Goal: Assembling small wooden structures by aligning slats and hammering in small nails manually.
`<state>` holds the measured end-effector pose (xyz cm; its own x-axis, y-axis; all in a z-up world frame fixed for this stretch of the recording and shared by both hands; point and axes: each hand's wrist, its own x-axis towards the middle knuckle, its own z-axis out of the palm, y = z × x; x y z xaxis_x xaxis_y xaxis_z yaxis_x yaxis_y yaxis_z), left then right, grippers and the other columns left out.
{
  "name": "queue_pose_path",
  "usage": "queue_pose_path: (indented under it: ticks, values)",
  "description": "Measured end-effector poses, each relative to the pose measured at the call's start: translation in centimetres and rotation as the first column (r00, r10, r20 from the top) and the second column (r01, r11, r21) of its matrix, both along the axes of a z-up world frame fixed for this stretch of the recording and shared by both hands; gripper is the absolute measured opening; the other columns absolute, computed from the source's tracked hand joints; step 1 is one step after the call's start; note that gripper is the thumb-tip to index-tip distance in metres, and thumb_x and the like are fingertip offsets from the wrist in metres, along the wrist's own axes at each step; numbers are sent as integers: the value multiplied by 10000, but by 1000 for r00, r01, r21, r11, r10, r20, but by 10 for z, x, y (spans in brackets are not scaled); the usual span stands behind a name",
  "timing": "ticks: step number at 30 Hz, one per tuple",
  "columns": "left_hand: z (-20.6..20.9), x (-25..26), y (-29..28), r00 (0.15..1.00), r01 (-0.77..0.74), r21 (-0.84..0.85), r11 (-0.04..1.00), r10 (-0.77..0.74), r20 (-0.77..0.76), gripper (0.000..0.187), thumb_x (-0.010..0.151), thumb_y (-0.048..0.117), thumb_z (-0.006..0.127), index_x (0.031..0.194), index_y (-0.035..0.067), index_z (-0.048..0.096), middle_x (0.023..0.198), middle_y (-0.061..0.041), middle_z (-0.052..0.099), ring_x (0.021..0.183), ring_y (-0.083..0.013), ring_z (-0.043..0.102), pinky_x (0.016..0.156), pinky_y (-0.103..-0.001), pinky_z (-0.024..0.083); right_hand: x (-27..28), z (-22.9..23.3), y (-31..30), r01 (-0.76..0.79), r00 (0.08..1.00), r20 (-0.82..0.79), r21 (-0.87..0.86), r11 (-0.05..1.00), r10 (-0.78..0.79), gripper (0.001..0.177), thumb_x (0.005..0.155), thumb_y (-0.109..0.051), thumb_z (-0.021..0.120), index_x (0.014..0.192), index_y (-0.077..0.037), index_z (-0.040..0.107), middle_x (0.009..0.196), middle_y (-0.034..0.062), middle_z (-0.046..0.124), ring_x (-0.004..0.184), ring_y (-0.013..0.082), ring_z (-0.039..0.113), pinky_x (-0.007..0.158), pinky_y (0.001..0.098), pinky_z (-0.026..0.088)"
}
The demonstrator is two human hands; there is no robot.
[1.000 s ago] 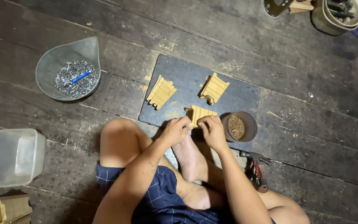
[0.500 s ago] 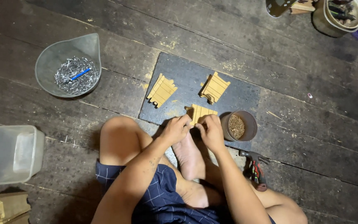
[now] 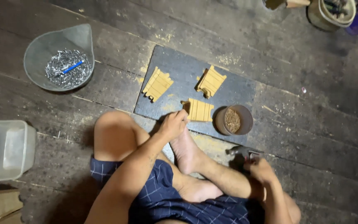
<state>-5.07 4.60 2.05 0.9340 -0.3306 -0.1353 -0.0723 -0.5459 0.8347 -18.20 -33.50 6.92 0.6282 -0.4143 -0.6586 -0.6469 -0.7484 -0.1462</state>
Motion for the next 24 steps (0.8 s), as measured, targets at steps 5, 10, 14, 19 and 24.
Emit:
queue_pose_path:
  ticks: [5,10,14,19,24]
  values:
    - [10,-2,0,994,8,0,1000,-8,-113,92,1027,34,500,996,108,545,1114,-105,796,980,-298,749,745,-432,579,-41,-28,35,238,715,335,709,664,-614,245,890,87,627,998,-133,635,801,16,577,707,152,546,630,285,483]
    - [14,2,-5,989,46,90,995,-33,-147,66,1099,73,509,1040,96,526,923,-57,693,766,-184,647,566,-296,506,-12,51,147,42,729,217,933,358,-650,357,964,-64,625,1252,-145,430,510,149,482,345,221,499,279,324,439]
    - [-15,-3,-9,999,9,91,996,-7,-32,68,1096,126,600,1099,73,557,788,-40,649,575,-145,566,432,-260,435,-3,46,186,-68,675,664,490,869,-322,293,951,-120,691,1240,-138,651,761,-60,473,556,57,357,501,217,279]
    - [-53,-13,-7,936,-87,-80,993,109,335,175,948,264,668,971,151,537,872,-184,694,816,-455,737,687,-546,620,25,16,196,-215,691,723,202,955,3,611,919,-164,739,1500,-110,559,984,298,731,896,499,720,740,578,567]
    - [-63,-13,-11,921,-112,-102,988,142,363,177,945,257,690,948,152,547,842,-164,680,792,-437,735,657,-523,615,19,-9,181,-129,635,767,218,967,-88,551,939,-163,720,1472,-132,583,760,158,668,643,315,682,565,400,529]
